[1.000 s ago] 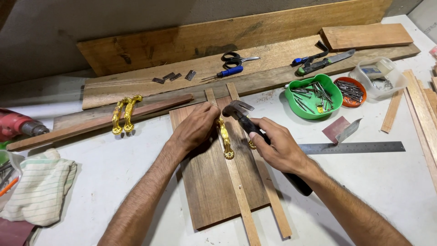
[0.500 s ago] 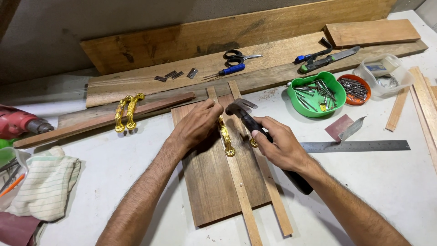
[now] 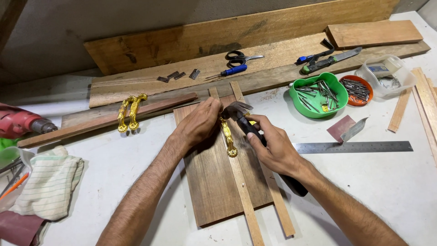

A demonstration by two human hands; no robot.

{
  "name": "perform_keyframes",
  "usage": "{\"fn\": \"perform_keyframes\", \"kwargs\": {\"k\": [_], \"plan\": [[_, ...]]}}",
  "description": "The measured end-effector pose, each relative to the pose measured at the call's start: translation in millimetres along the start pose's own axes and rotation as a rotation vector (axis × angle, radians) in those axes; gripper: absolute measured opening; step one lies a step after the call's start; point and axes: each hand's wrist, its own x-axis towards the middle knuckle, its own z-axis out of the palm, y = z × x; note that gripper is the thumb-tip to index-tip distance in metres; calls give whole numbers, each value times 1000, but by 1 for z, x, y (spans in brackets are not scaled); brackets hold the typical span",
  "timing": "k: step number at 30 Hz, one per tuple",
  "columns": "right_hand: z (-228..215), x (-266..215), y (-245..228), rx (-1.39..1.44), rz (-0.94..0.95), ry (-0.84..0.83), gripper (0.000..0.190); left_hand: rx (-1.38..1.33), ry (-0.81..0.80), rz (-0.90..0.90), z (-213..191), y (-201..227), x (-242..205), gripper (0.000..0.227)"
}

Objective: Hammering small nails into decorative gold handles on wooden pieces.

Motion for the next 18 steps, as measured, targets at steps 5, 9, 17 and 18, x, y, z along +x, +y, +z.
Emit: {"fn": "perform_keyframes", "kwargs": {"k": [5, 9, 17, 18], "plan": [[2, 0, -2, -34, 67, 27, 43, -57, -45, -14, 8, -9, 6, 9], [-6, 5, -5, 136, 338, 45, 42, -24, -41, 53, 24, -24, 13, 12], [-20, -2, 9, 364, 257, 120, 42, -194, 208, 66, 1, -11, -4, 3], [-21, -4, 9, 422, 253, 120, 41, -233, 225, -3, -7, -4, -8, 1]]}}
